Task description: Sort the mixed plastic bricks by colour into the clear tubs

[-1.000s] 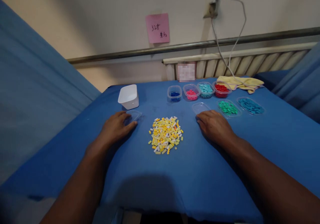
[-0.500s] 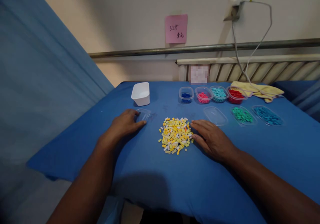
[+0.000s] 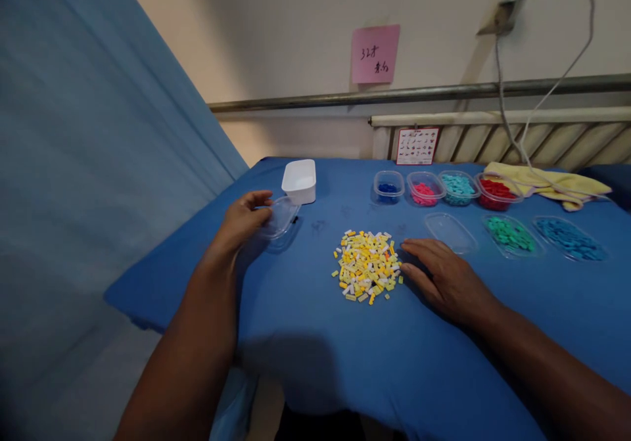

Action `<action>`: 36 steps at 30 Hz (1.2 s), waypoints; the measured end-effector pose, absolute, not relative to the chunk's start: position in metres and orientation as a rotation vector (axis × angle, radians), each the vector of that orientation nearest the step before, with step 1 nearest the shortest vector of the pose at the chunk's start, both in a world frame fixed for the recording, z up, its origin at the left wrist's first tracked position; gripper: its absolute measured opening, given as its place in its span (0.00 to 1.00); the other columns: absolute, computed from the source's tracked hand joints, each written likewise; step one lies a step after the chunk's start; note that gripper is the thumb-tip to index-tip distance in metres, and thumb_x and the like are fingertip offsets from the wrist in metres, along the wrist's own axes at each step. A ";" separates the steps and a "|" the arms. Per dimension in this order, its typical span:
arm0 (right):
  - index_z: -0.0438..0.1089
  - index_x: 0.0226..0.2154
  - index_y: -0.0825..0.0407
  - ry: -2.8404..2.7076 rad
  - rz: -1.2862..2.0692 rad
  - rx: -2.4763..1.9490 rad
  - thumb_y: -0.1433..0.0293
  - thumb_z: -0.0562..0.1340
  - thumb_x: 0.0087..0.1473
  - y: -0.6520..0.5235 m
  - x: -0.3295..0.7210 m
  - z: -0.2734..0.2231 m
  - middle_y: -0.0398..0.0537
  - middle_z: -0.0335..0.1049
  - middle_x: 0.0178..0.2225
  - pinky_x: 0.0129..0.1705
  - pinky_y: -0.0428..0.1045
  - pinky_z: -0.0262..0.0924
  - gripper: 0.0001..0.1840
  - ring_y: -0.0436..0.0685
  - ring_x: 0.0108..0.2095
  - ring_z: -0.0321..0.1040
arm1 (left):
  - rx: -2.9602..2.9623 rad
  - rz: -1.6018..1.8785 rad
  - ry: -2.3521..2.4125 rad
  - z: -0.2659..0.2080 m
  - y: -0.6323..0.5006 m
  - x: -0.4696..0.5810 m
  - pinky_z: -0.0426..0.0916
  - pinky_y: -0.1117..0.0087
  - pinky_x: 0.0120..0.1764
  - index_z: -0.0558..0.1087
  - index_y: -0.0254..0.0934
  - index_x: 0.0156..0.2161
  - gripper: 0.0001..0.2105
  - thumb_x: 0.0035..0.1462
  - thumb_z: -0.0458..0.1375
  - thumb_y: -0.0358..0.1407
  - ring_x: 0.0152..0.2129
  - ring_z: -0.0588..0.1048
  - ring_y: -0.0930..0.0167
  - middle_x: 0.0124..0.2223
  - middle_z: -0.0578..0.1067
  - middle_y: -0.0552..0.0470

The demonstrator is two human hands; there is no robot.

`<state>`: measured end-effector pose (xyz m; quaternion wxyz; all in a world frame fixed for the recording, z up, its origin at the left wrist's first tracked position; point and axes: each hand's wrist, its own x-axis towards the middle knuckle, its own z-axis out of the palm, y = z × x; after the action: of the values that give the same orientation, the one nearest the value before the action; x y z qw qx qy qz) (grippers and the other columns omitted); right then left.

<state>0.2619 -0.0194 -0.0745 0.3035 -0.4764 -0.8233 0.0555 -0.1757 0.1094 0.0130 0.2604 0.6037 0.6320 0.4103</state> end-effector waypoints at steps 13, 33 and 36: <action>0.74 0.61 0.45 -2.128 0.269 -1.273 0.56 0.61 0.72 -0.020 0.261 -0.070 0.58 0.79 0.60 0.62 0.71 0.69 0.21 0.72 0.59 0.76 | 2.372 0.500 2.055 0.006 0.104 -0.162 0.71 0.55 0.59 0.80 0.35 0.60 0.19 0.70 0.56 0.38 0.54 0.77 0.54 0.57 0.78 0.36; 0.72 0.63 0.47 -2.212 0.205 -1.052 0.66 0.61 0.73 -0.017 0.250 -0.056 0.56 0.79 0.59 0.61 0.66 0.71 0.20 0.67 0.59 0.76 | 2.667 0.020 0.982 -0.009 0.038 -0.014 0.45 0.45 0.77 0.53 0.33 0.80 0.42 0.75 0.43 0.63 0.79 0.45 0.53 0.81 0.46 0.37; 0.74 0.60 0.48 -2.150 0.151 -1.105 0.67 0.60 0.73 -0.014 0.254 -0.059 0.57 0.80 0.57 0.59 0.67 0.73 0.17 0.67 0.56 0.77 | 2.698 -0.020 0.996 -0.017 0.029 0.008 0.42 0.45 0.77 0.49 0.28 0.80 0.47 0.73 0.41 0.65 0.79 0.41 0.52 0.81 0.43 0.35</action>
<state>0.2536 -0.0142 -0.0594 0.3522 -0.4269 -0.8309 0.0584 0.0078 0.0294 -0.0166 0.1322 0.9299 0.3431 -0.0069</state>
